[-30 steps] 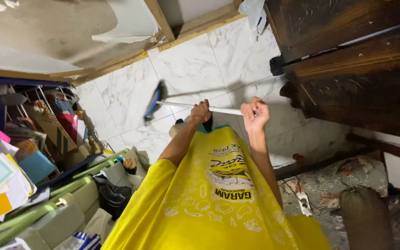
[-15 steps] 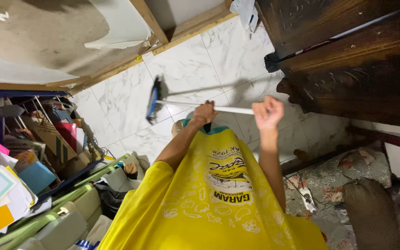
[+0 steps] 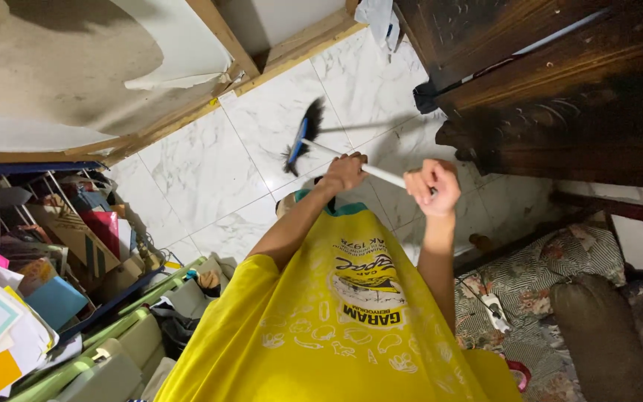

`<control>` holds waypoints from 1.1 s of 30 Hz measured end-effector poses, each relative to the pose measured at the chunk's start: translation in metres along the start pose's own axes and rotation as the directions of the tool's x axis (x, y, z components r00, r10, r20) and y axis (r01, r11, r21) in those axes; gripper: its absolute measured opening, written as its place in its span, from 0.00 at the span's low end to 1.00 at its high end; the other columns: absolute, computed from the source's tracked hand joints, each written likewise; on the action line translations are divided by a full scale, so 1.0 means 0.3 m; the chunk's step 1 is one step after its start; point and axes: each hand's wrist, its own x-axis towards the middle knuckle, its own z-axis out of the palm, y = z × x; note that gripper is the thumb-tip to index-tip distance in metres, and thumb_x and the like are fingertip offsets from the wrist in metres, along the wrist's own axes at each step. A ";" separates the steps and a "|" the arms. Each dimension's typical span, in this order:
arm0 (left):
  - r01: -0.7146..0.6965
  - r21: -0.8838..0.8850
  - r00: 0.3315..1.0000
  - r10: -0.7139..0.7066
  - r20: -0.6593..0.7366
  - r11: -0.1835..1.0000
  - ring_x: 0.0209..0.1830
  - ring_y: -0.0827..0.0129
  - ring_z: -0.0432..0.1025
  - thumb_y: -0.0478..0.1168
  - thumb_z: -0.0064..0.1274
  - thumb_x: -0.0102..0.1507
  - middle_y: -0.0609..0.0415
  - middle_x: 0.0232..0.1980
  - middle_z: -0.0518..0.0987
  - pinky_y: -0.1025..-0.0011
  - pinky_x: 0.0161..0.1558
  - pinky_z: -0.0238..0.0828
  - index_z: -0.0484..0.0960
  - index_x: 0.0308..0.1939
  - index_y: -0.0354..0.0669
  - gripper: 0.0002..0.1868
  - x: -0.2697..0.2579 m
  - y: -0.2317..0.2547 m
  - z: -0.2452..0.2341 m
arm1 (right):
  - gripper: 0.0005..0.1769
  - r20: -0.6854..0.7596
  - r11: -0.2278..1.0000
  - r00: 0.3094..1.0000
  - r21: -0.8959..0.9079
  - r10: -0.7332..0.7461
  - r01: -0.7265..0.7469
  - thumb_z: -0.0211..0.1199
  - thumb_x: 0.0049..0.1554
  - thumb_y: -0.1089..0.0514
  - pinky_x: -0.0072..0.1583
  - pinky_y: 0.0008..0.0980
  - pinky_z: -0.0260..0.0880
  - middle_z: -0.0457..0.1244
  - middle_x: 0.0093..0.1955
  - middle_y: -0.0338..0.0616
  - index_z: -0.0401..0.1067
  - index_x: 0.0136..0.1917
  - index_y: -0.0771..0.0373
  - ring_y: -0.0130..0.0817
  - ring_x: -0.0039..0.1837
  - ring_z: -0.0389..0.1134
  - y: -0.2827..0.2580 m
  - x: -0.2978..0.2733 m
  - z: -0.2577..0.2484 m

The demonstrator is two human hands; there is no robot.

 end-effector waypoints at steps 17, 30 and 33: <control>0.255 -0.094 0.967 -0.252 0.048 0.962 0.60 0.41 0.70 0.53 0.54 0.62 0.42 0.61 0.75 0.49 0.61 0.68 0.81 0.55 0.44 0.23 0.005 -0.250 0.166 | 0.24 0.032 0.970 0.990 -0.204 0.140 -0.131 0.45 0.66 0.47 0.29 0.29 0.48 0.51 0.22 0.34 0.57 0.30 0.56 0.27 0.23 0.47 0.157 0.091 0.085; 0.311 0.105 0.946 -0.319 0.064 0.945 0.54 0.49 0.77 0.57 0.57 0.62 0.44 0.55 0.79 0.53 0.55 0.74 0.83 0.49 0.43 0.23 -0.053 -0.354 0.123 | 0.27 -0.217 0.939 0.973 0.343 0.075 0.004 0.49 0.66 0.42 0.32 0.30 0.47 0.45 0.22 0.32 0.50 0.29 0.50 0.27 0.24 0.43 0.271 0.064 -0.127; 0.365 0.056 0.931 -0.365 -0.018 0.929 0.53 0.46 0.75 0.56 0.58 0.61 0.42 0.57 0.77 0.51 0.54 0.73 0.81 0.52 0.45 0.24 -0.033 -0.476 0.239 | 0.28 -0.182 0.946 0.969 0.307 0.167 -0.105 0.49 0.67 0.40 0.33 0.31 0.48 0.45 0.22 0.33 0.51 0.29 0.51 0.28 0.23 0.43 0.324 0.075 -0.103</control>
